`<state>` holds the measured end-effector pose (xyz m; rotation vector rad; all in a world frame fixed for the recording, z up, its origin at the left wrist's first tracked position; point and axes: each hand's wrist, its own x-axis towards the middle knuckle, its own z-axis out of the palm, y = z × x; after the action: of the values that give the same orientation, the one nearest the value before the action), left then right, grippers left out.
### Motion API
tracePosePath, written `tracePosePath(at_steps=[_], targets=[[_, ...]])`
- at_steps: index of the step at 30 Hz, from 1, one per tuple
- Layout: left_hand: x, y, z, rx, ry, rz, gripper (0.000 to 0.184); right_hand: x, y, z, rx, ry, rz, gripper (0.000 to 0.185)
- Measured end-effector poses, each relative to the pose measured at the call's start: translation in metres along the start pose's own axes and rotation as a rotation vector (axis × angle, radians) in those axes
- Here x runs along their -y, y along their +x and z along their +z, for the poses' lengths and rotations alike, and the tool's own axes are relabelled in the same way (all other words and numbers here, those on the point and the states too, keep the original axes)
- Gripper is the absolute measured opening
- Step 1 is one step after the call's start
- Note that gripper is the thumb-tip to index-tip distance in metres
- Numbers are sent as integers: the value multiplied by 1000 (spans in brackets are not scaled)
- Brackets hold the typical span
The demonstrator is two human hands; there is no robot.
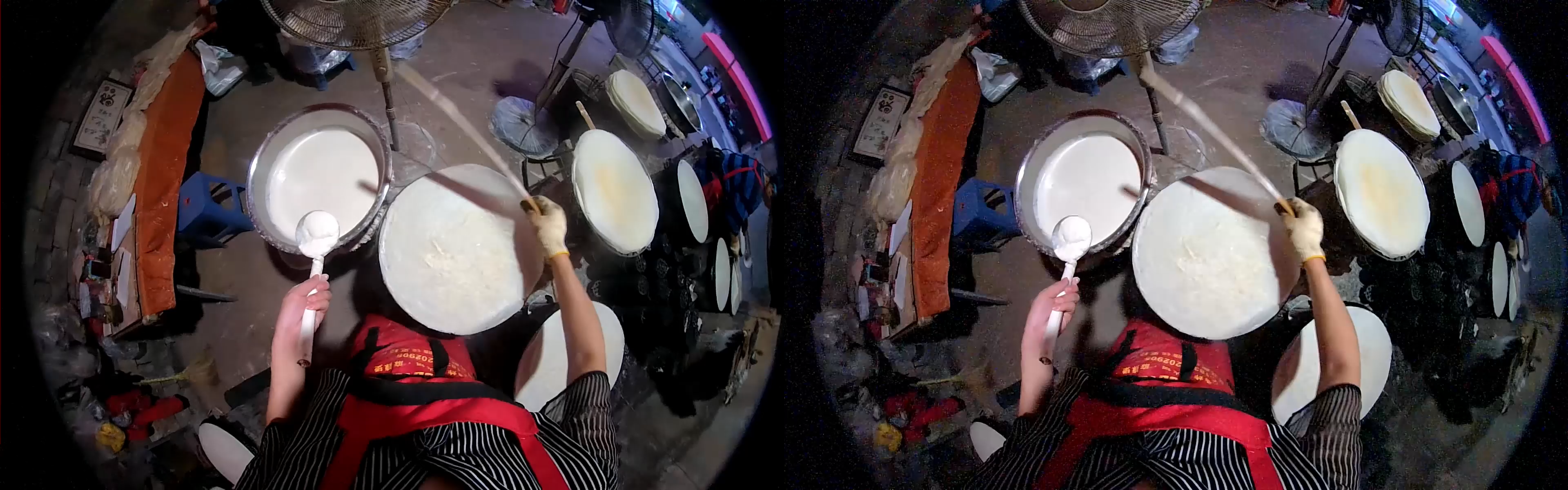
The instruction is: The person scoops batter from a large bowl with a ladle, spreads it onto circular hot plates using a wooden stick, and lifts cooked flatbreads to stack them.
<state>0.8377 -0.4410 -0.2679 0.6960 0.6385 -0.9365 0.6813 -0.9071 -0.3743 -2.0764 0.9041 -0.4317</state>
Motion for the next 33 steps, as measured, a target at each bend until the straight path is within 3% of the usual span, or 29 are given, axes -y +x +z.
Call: tracePosePath(at_steps=[3,5,7,9,13,15,18,19,20,21,23,24,25,26,27,28,33], targets=[[-1,5,-1,21,19,-16,13,37,-3,-41,9,403,38,20],[-1,6,3,19,25,-11,12,25,14,-92,85,487,-14,19],[-1,7,5,18,17,-12,11,153,-22,-149,2,368,247,18],[1,9,11,22,6,-27,10,66,36,-227,-119,55,142,17],[-2,13,13,46,-36,-105,7,133,28,-341,-406,-468,-174,20],[-3,11,18,36,6,-100,7,120,41,-376,-499,-554,-587,20],[-3,10,13,46,-14,-79,12,116,33,-357,-375,-667,-783,27],[-2,6,15,40,-23,-66,14,108,33,-341,-366,-893,-866,27],[-2,4,17,53,-50,-84,17,94,34,-314,-330,-1194,-540,24],[-4,5,12,25,-19,-74,17,71,32,-290,-447,-1265,-560,20],[-3,-4,18,0,-76,-101,18,-14,43,-248,-405,-1134,-398,18],[-2,-6,21,3,-83,-87,18,-37,39,-223,-476,-1224,-395,15],[0,-10,23,-4,-86,-68,18,-66,35,-202,-324,-1281,-231,21],[-2,-10,15,33,-85,-86,20,-87,30,-183,-340,-1206,-231,31],[0,-12,23,16,-117,-74,20,-73,19,-170,-287,-1116,-162,43],[4,-19,32,-4,-152,-64,20,-87,20,-155,-252,-1094,-82,43],[5,-28,39,-40,-212,-34,22,-78,16,-130,-383,-915,-103,36]])
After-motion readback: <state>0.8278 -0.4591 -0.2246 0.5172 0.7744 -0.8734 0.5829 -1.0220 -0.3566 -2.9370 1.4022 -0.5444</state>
